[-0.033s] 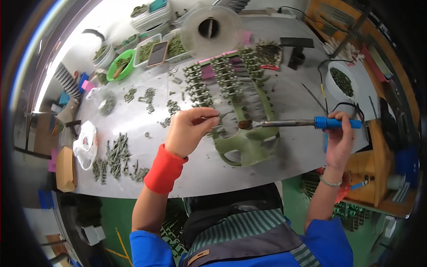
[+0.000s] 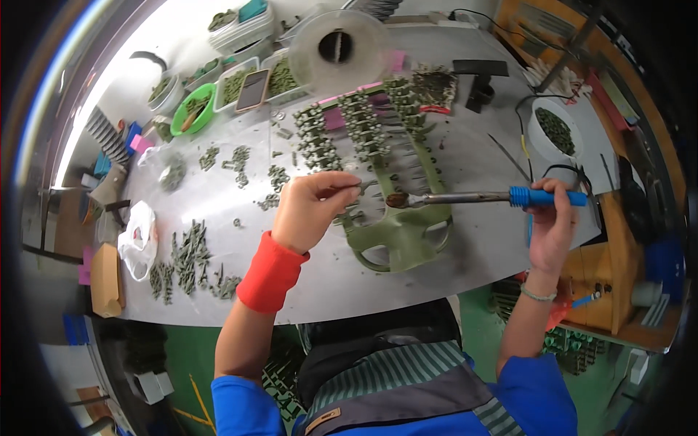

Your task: The person assembles small green plastic parts into a larger green frame, using a hand tool to press or melt them into place.

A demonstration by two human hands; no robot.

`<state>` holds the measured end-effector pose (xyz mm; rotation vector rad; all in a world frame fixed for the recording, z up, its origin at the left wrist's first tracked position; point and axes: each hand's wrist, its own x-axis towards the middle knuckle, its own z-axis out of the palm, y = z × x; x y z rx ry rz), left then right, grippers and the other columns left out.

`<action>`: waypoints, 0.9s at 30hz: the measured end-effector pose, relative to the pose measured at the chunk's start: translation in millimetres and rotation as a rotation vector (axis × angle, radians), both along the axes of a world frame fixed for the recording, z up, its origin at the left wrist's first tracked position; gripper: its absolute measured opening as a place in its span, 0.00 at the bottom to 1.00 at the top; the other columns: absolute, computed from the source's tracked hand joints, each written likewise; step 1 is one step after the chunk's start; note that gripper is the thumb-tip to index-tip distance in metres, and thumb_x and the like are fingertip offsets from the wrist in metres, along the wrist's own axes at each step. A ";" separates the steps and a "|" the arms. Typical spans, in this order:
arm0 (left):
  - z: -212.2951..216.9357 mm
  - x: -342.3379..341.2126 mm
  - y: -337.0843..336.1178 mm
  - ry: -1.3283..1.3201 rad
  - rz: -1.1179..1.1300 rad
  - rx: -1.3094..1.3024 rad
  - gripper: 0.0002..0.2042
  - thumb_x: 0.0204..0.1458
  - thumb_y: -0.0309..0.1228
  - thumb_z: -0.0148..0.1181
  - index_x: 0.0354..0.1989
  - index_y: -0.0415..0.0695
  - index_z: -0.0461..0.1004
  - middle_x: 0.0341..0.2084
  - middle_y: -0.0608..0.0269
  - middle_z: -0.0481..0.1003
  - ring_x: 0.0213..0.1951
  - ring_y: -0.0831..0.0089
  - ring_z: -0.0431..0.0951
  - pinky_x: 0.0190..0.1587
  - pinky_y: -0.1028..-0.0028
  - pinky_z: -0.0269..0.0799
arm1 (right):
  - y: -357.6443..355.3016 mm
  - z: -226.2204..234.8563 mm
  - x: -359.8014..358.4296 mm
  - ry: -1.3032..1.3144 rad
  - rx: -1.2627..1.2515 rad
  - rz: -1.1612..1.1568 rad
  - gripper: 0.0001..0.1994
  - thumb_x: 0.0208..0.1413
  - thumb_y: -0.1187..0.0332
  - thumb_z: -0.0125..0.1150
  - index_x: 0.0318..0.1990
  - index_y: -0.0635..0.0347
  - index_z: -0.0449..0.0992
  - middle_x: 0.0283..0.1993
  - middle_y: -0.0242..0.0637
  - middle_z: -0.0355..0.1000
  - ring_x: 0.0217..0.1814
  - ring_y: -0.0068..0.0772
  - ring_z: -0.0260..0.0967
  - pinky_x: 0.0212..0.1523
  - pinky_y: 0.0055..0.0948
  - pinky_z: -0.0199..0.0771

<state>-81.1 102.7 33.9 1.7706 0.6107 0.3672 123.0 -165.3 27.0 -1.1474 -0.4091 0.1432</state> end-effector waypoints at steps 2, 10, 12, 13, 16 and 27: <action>-1.1 19.1 -0.6 -0.011 -0.066 0.273 0.09 0.48 0.22 0.62 0.38 0.37 0.79 0.27 0.66 0.79 0.29 0.83 0.74 0.33 0.81 0.71 | -1.0 -4.3 7.7 0.002 0.020 0.013 0.10 0.60 0.66 0.52 0.36 0.65 0.71 0.37 0.41 0.71 0.33 0.26 0.67 0.33 0.23 0.69; -13.8 54.5 0.7 0.092 -0.064 0.432 0.07 0.47 0.28 0.62 0.34 0.45 0.82 0.27 0.59 0.80 0.27 0.68 0.80 0.34 0.75 0.73 | 15.1 -28.4 22.5 0.044 0.087 0.052 0.09 0.60 0.67 0.53 0.37 0.66 0.73 0.36 0.42 0.73 0.30 0.25 0.69 0.33 0.23 0.72; -13.9 58.2 0.0 0.137 -0.042 0.485 0.06 0.46 0.29 0.63 0.33 0.46 0.82 0.28 0.60 0.80 0.28 0.66 0.80 0.34 0.74 0.73 | 19.5 -31.6 23.5 0.038 0.089 0.056 0.10 0.60 0.67 0.54 0.37 0.66 0.73 0.36 0.42 0.73 0.30 0.24 0.69 0.33 0.23 0.72; -15.3 60.1 0.5 0.139 -0.045 0.486 0.06 0.46 0.29 0.63 0.33 0.46 0.82 0.28 0.60 0.80 0.28 0.66 0.80 0.34 0.74 0.73 | 21.4 -33.7 24.2 0.040 0.089 0.053 0.10 0.60 0.67 0.54 0.37 0.66 0.73 0.36 0.42 0.73 0.30 0.24 0.69 0.33 0.23 0.72; -18.5 65.2 2.7 0.136 -0.075 0.577 0.06 0.46 0.30 0.64 0.33 0.48 0.82 0.28 0.61 0.80 0.28 0.64 0.80 0.35 0.73 0.73 | 26.2 -36.4 25.4 0.040 0.106 0.041 0.10 0.60 0.67 0.54 0.37 0.66 0.73 0.36 0.43 0.73 0.30 0.24 0.69 0.33 0.24 0.73; -16.8 54.5 4.5 0.132 -0.077 0.708 0.07 0.47 0.29 0.65 0.35 0.46 0.81 0.31 0.60 0.80 0.30 0.70 0.80 0.34 0.72 0.73 | 1.0 -24.6 25.2 0.001 -0.050 -0.029 0.12 0.60 0.62 0.51 0.37 0.62 0.73 0.37 0.37 0.72 0.34 0.24 0.68 0.35 0.22 0.69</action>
